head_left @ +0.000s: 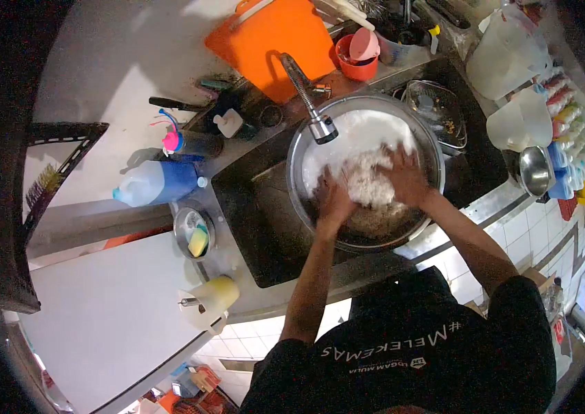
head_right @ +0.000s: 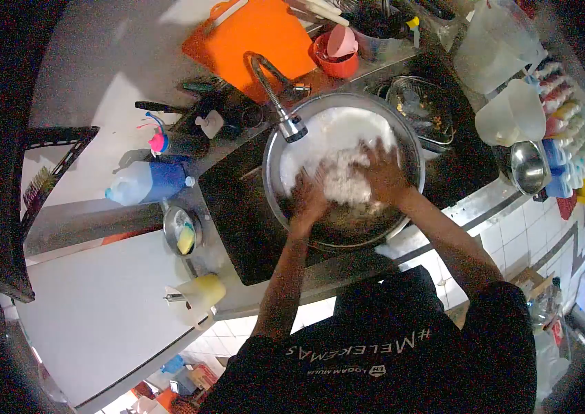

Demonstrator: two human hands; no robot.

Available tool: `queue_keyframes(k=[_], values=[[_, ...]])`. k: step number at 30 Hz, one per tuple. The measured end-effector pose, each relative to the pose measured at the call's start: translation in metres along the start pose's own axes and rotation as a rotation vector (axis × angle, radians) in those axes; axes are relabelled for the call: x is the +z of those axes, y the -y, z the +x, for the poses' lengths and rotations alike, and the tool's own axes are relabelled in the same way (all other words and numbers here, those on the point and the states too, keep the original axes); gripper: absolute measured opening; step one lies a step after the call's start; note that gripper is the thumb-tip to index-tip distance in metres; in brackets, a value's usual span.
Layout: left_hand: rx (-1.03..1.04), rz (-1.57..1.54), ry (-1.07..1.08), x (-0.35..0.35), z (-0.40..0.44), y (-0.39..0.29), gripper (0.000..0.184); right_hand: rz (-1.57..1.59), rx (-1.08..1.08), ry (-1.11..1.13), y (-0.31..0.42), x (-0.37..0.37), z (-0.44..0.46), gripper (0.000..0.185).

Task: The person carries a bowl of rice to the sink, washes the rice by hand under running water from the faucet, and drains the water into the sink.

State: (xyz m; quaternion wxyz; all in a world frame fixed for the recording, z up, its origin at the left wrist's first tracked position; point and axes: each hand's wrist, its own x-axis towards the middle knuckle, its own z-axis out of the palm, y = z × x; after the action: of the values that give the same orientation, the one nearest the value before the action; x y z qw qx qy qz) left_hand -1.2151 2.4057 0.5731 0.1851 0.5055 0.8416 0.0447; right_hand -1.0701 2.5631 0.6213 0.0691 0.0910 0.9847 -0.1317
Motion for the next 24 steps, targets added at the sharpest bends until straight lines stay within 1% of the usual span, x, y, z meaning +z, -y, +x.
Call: queue_keyframes(k=[2,3,4,5,6,7,8,9,10,11,12,13,14,15,16,17,18,20,21,22,23,24], values=[[-0.387,-0.211,-0.055,0.009,0.014,-0.007,0.1,0.008,0.34,-0.038,-0.012,0.037,0.025,0.066],[-0.37,0.009,-0.222,0.046,0.03,0.004,0.106,0.005,0.341,-0.039,-0.016,0.046,0.038,0.066],[-0.367,0.004,-0.228,0.054,0.039,0.012,0.106,0.171,0.524,-0.046,-0.018,0.052,0.054,0.066],[-0.362,-0.304,-0.229,0.052,0.048,0.019,0.1,0.337,0.711,-0.059,-0.022,0.049,0.062,0.069],[-0.351,-0.609,-0.213,0.052,0.05,0.026,0.095,0.334,0.723,-0.061,-0.027,0.046,0.059,0.069],[-0.294,-0.646,-0.099,-0.011,0.036,0.004,0.081,0.464,0.542,0.047,-0.031,0.037,0.056,0.067],[-0.274,-0.645,-0.099,-0.022,0.033,0.005,0.081,0.586,0.355,0.148,-0.037,0.029,0.055,0.065],[-0.142,-0.649,-0.04,-0.027,0.027,0.007,0.076,0.638,0.213,0.048,-0.038,0.038,0.046,0.064],[-0.016,-0.653,0.019,-0.032,0.019,0.009,0.072,0.635,0.217,0.048,-0.035,0.033,0.037,0.064],[0.039,-0.623,0.102,-0.044,0.013,0.011,0.082,0.563,0.063,-0.028,-0.033,0.02,0.027,0.066],[0.038,-0.625,0.105,-0.039,0.008,0.012,0.082,0.494,-0.092,-0.098,-0.029,0.009,0.019,0.069],[-0.02,-0.371,0.004,-0.032,0.003,0.015,0.086,0.422,0.077,0.024,-0.028,0.004,0.015,0.072],[-0.074,-0.113,-0.1,-0.024,0.002,0.019,0.09,0.423,0.073,0.024,-0.027,0.006,0.013,0.072],[-0.074,-0.11,-0.107,-0.017,0.005,0.019,0.09,0.288,0.206,-0.017,-0.028,0.008,0.011,0.074],[-0.189,-0.21,-0.074,-0.005,0.008,0.016,0.092,0.154,0.337,-0.055,-0.029,0.012,0.01,0.077],[-0.309,-0.311,-0.035,0.003,0.006,0.015,0.095,0.235,0.312,-0.101,-0.031,0.016,0.008,0.088],[-0.316,-0.311,-0.035,0.01,0.003,0.017,0.095,0.237,0.307,-0.097,-0.031,0.022,0.008,0.088],[-0.285,-0.27,-0.124,0.013,0.0,0.017,0.096,0.329,0.514,-0.011,-0.03,0.032,0.011,0.094],[-0.29,-0.27,-0.122,0.014,-0.001,0.018,0.096,0.41,0.49,-0.099,-0.034,0.045,0.008,0.095],[-0.313,-0.287,-0.075,0.01,0.001,0.017,0.097,0.412,0.487,-0.097,-0.034,0.047,0.007,0.095],[-0.335,-0.305,-0.032,0.006,0.003,0.017,0.099,0.48,0.516,-0.07,-0.035,0.048,0.007,0.095],[-0.336,-0.305,-0.039,0.003,0.007,0.017,0.099,0.544,0.544,-0.047,-0.038,0.047,0.008,0.095]])
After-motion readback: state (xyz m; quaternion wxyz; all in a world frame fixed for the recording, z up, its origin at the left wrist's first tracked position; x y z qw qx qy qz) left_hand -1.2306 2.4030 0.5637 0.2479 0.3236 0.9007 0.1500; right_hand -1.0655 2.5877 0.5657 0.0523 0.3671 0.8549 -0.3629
